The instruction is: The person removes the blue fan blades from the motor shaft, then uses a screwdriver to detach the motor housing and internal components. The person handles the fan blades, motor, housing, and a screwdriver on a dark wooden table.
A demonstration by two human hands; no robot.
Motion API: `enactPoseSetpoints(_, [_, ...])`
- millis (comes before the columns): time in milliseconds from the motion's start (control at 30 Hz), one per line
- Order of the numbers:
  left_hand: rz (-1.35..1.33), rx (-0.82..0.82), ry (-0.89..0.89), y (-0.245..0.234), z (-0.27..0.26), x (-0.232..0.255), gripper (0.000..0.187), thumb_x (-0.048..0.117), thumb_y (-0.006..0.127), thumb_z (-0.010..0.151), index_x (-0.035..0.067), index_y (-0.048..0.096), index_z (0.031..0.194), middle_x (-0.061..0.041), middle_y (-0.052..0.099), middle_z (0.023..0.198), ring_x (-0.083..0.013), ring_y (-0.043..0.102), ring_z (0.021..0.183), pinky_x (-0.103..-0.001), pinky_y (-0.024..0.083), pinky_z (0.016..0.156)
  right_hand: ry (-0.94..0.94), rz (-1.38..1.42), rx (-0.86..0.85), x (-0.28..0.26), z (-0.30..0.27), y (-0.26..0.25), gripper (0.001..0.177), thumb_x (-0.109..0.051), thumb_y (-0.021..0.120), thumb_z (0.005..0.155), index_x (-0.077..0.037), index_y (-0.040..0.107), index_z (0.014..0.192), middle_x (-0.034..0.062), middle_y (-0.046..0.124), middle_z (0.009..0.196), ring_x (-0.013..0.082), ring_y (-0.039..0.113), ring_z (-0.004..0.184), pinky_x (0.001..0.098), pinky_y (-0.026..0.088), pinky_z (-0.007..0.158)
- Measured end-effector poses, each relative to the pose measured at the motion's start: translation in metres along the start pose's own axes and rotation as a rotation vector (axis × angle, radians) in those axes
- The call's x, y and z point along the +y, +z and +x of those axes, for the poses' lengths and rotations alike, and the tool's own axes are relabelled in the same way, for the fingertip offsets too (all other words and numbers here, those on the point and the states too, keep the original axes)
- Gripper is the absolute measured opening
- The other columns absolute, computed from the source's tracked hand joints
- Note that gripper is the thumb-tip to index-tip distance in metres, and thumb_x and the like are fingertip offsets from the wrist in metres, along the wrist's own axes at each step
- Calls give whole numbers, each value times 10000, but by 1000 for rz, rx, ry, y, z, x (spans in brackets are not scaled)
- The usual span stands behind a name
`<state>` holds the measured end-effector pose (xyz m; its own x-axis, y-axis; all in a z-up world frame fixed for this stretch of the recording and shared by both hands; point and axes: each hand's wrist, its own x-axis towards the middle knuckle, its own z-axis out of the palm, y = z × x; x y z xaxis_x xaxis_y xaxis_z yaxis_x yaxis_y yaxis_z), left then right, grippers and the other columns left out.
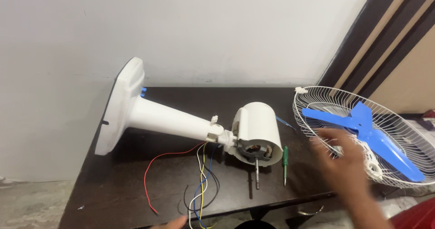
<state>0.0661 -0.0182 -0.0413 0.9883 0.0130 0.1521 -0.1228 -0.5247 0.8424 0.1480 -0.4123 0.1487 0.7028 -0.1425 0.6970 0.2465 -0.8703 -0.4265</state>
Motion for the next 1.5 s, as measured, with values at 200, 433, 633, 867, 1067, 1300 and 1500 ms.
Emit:
enactPoseSetpoints(200, [491, 61, 1002, -56, 68, 152, 724, 314, 839, 757, 8, 533, 1337, -222, 487, 1371, -421, 412, 1376, -558, 327, 1140, 259, 471, -100, -64, 7, 80, 568, -418, 440, 1012, -44, 507, 1434, 175, 652, 1333, 260, 627, 1212, 375, 468, 1017])
enactPoseSetpoints(433, [651, 94, 922, -21, 108, 200, 975, 598, 808, 698, -102, 507, 1307, -359, 402, 1428, -499, 296, 1397, -597, 168, 1161, 306, 957, -66, -52, -5, 102, 611, -392, 300, 1041, 19, 548, 1418, 180, 647, 1352, 270, 631, 1208, 369, 496, 1007])
enactPoseSetpoints(633, [706, 266, 774, 0, 124, 185, 1138, 810, 648, 707, -195, 505, 1220, -433, 411, 1348, -564, 292, 1392, -600, 145, 1139, 221, 693, -4, -53, -7, 95, 515, -312, 359, 1029, 4, 627, 1334, 150, 661, 1309, 225, 642, 1171, 372, 519, 952])
enactPoseSetpoints(867, [529, 426, 822, -17, 126, 177, 989, 825, 567, 809, -147, 615, 984, -282, 554, 1089, -461, 480, 1165, -591, 250, 1186, 182, 881, -55, -60, -10, 91, 330, -99, 529, 991, 23, 649, 1274, 146, 692, 1197, 222, 715, 973, 337, 595, 808])
enactPoseSetpoints(1067, [160, 557, 900, -42, 134, 172, 588, 554, 599, 867, -31, 647, 839, -215, 594, 908, -379, 540, 950, -554, 410, 973, 238, 891, -164, -74, -23, 82, 415, 58, 623, 868, 9, 627, 1280, 127, 711, 1158, 195, 755, 880, 322, 650, 754])
enactPoseSetpoints(1300, [-152, 561, 944, -85, 124, 172, 475, 465, 598, 865, -1, 675, 815, -169, 620, 830, -343, 581, 870, -489, 459, 903, 198, 864, -79, -112, -46, 61, 438, 11, 750, 829, 22, 661, 1257, 136, 710, 1143, 193, 748, 823, 298, 615, 690])
enactPoseSetpoints(1500, [-523, 513, 938, -116, 99, 184, 481, 412, 580, 914, -61, 667, 932, -157, 659, 986, -242, 645, 924, -396, 532, 811, 151, 691, -134, -144, -46, 28, 657, -240, 776, 825, -25, 562, 1408, 195, 701, 1166, 326, 665, 1085, 462, 551, 891])
